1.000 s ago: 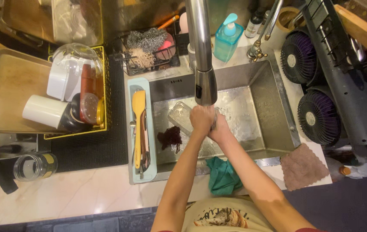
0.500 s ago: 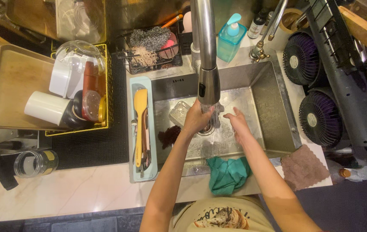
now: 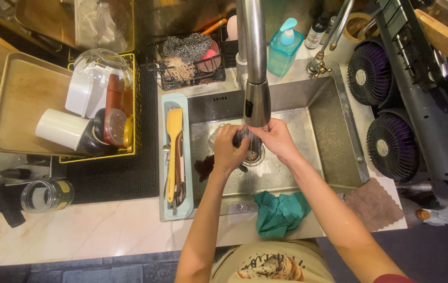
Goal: The person washes a plastic container in the sink, then uses a grey cloth to wipe a stainless steel countertop and the side of a stand mixer. The person repeatedly wets and wrings the cloth at the sink while cleaning the surfaces.
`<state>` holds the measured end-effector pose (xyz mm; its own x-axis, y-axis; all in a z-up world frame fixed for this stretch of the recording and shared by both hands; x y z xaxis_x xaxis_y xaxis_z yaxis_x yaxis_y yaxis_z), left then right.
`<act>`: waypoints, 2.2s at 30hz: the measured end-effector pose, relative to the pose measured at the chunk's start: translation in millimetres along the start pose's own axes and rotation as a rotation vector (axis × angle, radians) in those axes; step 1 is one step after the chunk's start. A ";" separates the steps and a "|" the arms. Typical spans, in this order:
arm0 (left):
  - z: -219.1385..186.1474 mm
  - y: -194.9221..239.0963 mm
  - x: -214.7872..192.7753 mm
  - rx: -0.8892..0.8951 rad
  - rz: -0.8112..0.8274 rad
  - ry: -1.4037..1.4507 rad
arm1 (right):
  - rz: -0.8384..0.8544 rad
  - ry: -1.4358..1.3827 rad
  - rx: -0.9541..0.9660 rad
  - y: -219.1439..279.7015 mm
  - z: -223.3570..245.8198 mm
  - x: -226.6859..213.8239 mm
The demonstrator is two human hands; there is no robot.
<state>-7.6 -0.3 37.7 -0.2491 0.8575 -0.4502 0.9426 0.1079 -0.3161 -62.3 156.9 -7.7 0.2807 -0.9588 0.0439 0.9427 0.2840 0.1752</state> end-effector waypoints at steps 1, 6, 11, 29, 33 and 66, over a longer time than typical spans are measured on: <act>1.4 0.9 -4.1 0.054 0.021 0.054 | 0.009 0.019 0.025 -3.5 4.0 1.0; 30.2 11.2 24.3 -0.119 0.109 0.296 | 0.081 0.051 0.024 -11.5 19.2 2.3; 74.6 18.8 87.0 -0.475 0.170 0.170 | -0.018 -0.352 0.204 -17.4 5.3 -20.7; -5.3 -22.8 71.5 0.349 0.226 0.257 | 0.124 0.203 0.033 -8.2 -109.4 -30.0; 16.0 -27.6 59.0 -0.095 0.223 0.515 | 0.103 0.078 -0.084 -18.9 -99.9 -1.6; 72.2 11.9 103.6 -0.732 0.225 1.611 | -0.018 0.890 -0.399 -62.8 -19.4 -33.1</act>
<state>-38.2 53.5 -72.9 -0.0951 0.4346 0.8956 0.9331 -0.2744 0.2322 -127.3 171.0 -39.2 0.1451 -0.6531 -0.7432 0.8940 0.4084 -0.1843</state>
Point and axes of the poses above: each hand's wrist, its own y-axis away from the middle knuckle, its own x-axis out of the palm, z = x × y, the point moved 5 cm from there along -y, towards the middle knuckle, and after that the axes turned 3 degrees about y, right-handed, at the moved point
